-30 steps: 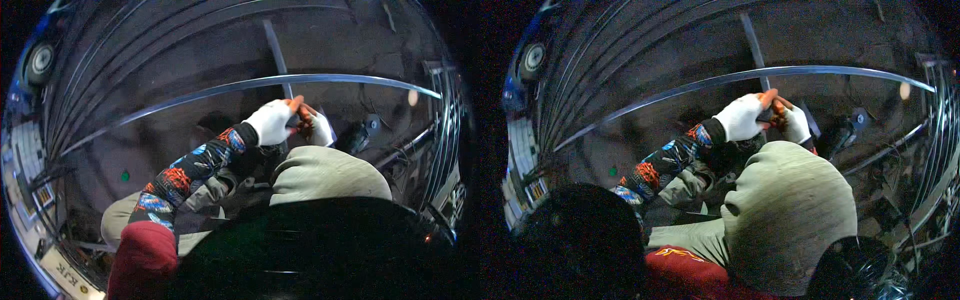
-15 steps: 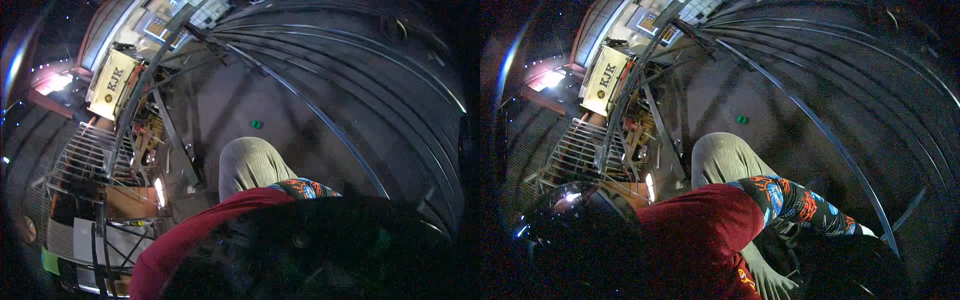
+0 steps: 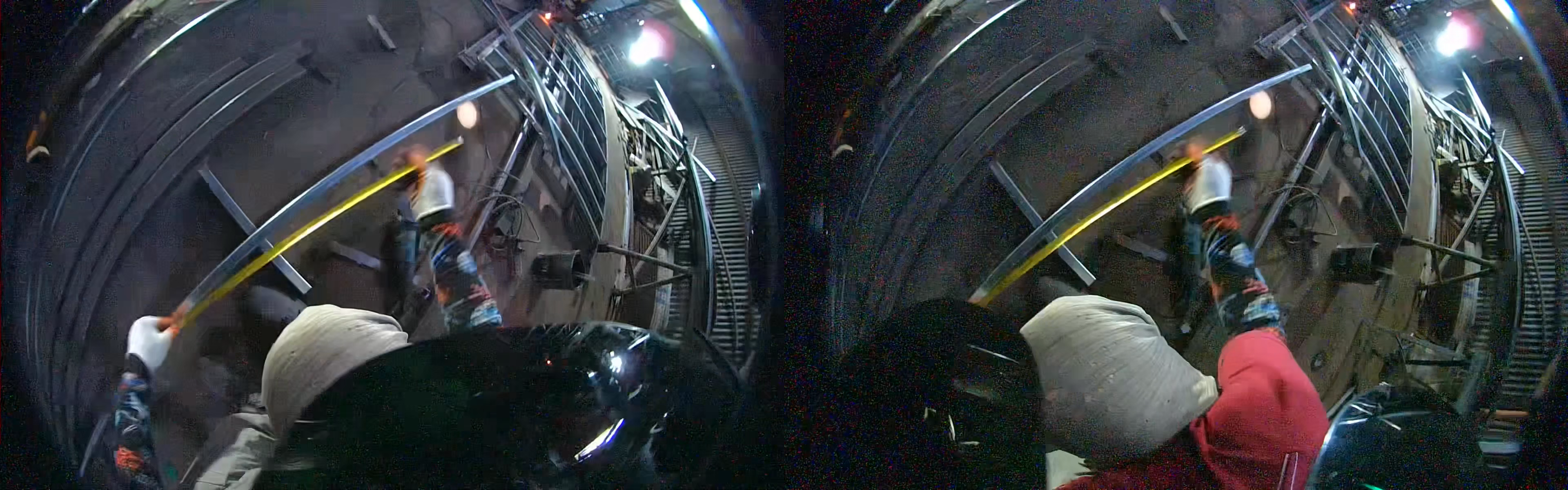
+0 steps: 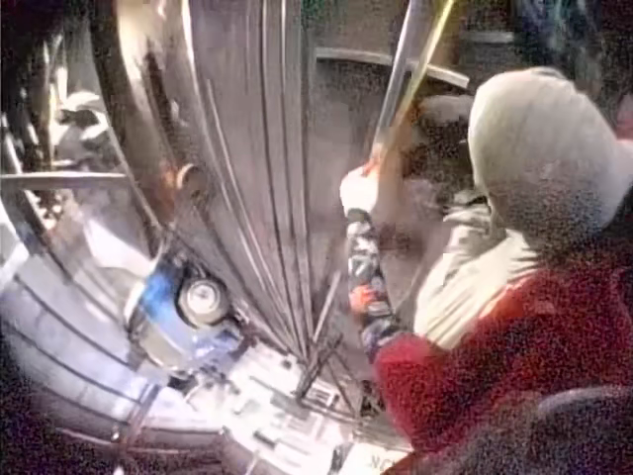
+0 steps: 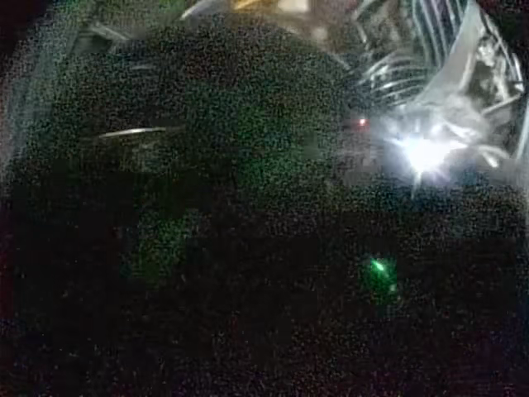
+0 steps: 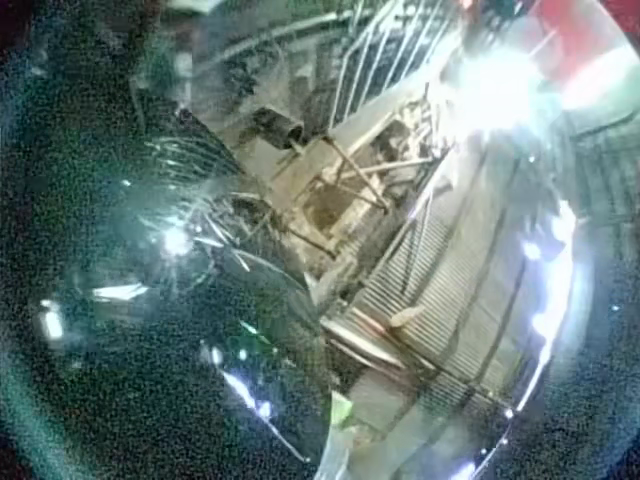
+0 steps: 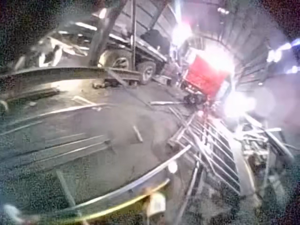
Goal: Measuring a metal frame with a tape measure and square, then using an angle grinder to trim components.
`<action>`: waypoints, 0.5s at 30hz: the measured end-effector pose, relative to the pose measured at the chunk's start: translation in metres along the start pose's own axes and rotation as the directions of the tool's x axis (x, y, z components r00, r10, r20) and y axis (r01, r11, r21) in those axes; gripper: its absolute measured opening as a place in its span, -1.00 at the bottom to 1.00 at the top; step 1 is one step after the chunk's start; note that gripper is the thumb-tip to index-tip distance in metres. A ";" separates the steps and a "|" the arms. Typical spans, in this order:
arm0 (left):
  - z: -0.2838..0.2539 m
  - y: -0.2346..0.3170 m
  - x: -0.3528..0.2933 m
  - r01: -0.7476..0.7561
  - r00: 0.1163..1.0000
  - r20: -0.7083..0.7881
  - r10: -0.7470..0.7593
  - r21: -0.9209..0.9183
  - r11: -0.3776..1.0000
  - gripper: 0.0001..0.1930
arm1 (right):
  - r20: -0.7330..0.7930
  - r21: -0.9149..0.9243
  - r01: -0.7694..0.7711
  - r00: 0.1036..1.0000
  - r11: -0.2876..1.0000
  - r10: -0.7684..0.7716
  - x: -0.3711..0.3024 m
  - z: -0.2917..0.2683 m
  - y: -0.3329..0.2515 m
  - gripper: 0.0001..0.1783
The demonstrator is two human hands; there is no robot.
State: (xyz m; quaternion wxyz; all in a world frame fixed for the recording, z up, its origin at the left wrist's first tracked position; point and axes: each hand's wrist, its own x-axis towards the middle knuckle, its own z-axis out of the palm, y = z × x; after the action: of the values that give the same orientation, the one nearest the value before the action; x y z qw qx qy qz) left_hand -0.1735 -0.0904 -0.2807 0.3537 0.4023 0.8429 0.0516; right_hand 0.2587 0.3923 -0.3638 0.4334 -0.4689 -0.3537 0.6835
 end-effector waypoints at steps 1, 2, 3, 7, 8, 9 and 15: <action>0.013 0.052 0.015 -0.018 1.000 -0.021 0.016 -0.103 0.995 -0.73 | 0.045 -0.112 0.030 0.999 0.993 -0.025 -0.026 0.015 0.005 -0.70; 0.035 0.074 0.032 -0.083 0.993 -0.098 0.072 -0.105 0.991 -0.73 | 0.101 -0.220 0.054 0.994 0.974 -0.032 -0.057 0.036 0.019 -0.68; 0.065 0.055 0.066 -0.121 0.992 -0.046 0.115 -0.153 0.981 -0.72 | 0.200 -0.022 -0.341 0.920 0.940 0.338 -0.076 0.050 0.040 -0.68; 0.058 0.224 0.063 -0.176 0.972 -0.148 0.184 0.064 0.982 -0.71 | 0.254 -0.053 -0.518 0.820 0.854 0.513 -0.129 0.080 0.085 -0.67; 0.062 0.231 0.061 -0.167 0.962 -0.209 0.177 0.063 0.984 -0.69 | 0.235 0.053 -0.542 0.823 0.839 0.517 -0.130 0.092 0.078 -0.67; 0.061 0.228 0.059 -0.146 0.967 -0.207 0.152 0.046 0.988 -0.69 | 0.233 0.027 -0.495 0.848 0.868 0.476 -0.125 0.093 0.065 -0.68; 0.035 0.092 0.007 -0.046 0.990 -0.137 0.045 -0.004 0.999 -0.71 | 0.066 0.006 -0.178 0.982 0.984 0.177 0.040 0.023 0.013 -0.83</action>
State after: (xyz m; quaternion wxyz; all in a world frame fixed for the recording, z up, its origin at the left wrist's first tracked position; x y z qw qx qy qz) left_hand -0.0952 -0.0300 -0.2766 0.2953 0.4156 0.8555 0.0902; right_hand 0.2262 0.4228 -0.3814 0.3617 -0.4736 -0.3203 0.7364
